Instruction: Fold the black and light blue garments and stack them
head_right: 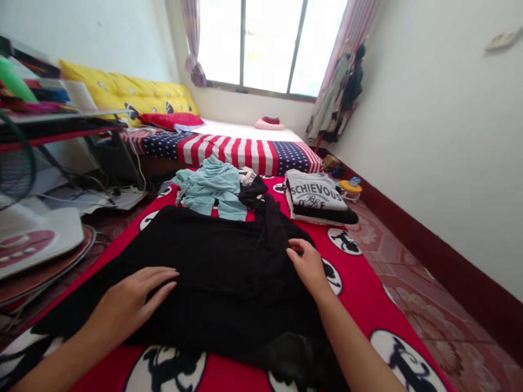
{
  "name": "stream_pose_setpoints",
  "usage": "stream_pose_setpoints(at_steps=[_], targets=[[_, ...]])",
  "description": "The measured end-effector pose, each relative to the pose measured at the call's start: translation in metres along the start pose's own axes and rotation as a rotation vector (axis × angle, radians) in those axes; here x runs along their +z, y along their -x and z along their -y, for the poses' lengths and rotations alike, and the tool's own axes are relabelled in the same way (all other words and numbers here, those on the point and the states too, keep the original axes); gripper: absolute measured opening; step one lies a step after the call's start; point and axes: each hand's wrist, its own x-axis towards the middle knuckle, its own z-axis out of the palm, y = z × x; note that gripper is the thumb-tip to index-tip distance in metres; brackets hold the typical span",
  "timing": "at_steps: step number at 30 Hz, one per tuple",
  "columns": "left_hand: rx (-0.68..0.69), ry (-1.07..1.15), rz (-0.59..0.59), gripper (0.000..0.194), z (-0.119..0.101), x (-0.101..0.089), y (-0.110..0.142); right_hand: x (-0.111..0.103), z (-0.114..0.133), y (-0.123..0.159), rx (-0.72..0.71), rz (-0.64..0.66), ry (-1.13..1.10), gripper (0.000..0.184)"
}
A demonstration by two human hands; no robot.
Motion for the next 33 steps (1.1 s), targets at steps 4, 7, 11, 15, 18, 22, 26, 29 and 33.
stream_pose_setpoints(at_steps=[4, 7, 11, 15, 18, 22, 26, 29, 33], targets=[[0.335, 0.318, 0.085, 0.028, -0.053, 0.025, -0.014, 0.022, -0.005, -0.052, 0.075, -0.026, 0.038, 0.03], [0.422, 0.434, 0.13, 0.031, -0.077, 0.047, -0.019, 0.04, -0.002, -0.081, 0.123, -0.051, 0.043, 0.031], [0.371, 0.472, 0.165, 0.032, -0.084, 0.069, -0.02, 0.056, 0.0, -0.105, 0.187, -0.093, 0.004, 0.035], [0.345, 0.446, 0.202, 0.041, -0.082, 0.075, -0.017, 0.061, 0.0, -0.114, 0.231, -0.086, -0.131, 0.031], [0.346, 0.402, 0.223, 0.046, -0.084, 0.071, -0.017, 0.051, 0.003, -0.117, 0.244, -0.131, -0.317, 0.022], [0.344, 0.313, 0.233, 0.049, -0.089, 0.069, -0.019, 0.015, 0.003, -0.114, 0.271, -0.311, -0.606, 0.024], [0.35, 0.243, 0.169, 0.054, -0.091, 0.076, -0.017, -0.021, -0.008, -0.093, 0.308, -0.447, -0.792, 0.023], [0.328, 0.196, 0.096, 0.057, -0.092, 0.081, -0.016, -0.037, -0.019, -0.073, 0.319, -0.506, -0.864, 0.016], [0.244, 0.207, 0.081, 0.061, -0.095, 0.086, -0.017, -0.048, -0.02, -0.057, 0.336, -0.564, -0.922, 0.012]])
